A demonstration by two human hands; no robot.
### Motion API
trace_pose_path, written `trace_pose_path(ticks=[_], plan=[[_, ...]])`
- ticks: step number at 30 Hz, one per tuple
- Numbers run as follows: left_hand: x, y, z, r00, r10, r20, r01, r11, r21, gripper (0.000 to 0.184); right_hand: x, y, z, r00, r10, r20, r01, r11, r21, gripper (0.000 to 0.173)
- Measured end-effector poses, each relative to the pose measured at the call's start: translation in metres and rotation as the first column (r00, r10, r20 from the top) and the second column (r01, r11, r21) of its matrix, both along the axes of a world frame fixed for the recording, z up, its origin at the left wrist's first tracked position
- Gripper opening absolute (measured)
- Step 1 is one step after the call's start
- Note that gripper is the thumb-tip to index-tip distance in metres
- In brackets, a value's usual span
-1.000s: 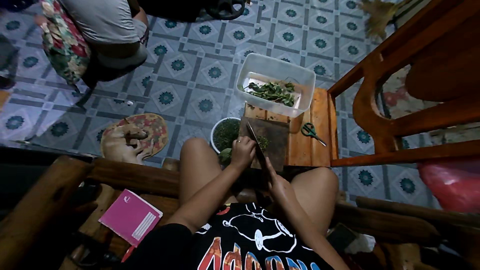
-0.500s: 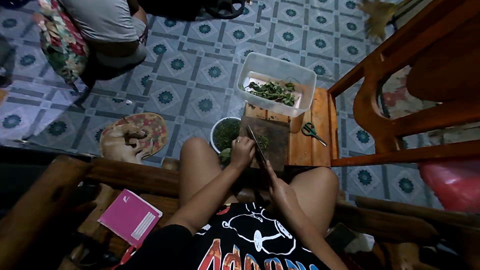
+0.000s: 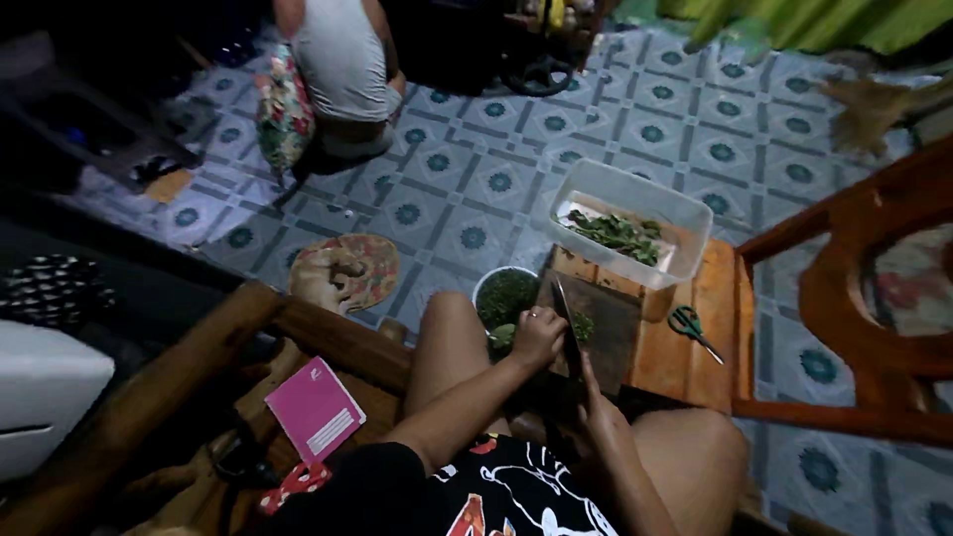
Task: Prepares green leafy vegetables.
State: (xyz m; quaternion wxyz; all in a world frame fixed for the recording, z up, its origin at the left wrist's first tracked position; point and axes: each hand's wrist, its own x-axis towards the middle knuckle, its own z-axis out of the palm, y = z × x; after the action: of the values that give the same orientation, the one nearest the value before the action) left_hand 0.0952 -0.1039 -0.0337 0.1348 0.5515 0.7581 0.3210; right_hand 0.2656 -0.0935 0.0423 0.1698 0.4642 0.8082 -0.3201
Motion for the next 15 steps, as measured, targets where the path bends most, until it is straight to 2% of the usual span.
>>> trace_pose_path(ticks=[4,15], plan=[[-0.001,0.0,0.006,1.0,-0.004,0.003,0.004,0.998,0.062,0.021,0.006,-0.003,-0.006,0.997,0.006,-0.072,-0.002,0.998,0.058,0.08],[-0.005,-0.002,0.015,0.998,-0.029,0.056,0.03,0.999,-0.011,0.023,0.004,-0.005,-0.007,0.997,-0.002,-0.073,0.007,0.997,0.071,0.081]])
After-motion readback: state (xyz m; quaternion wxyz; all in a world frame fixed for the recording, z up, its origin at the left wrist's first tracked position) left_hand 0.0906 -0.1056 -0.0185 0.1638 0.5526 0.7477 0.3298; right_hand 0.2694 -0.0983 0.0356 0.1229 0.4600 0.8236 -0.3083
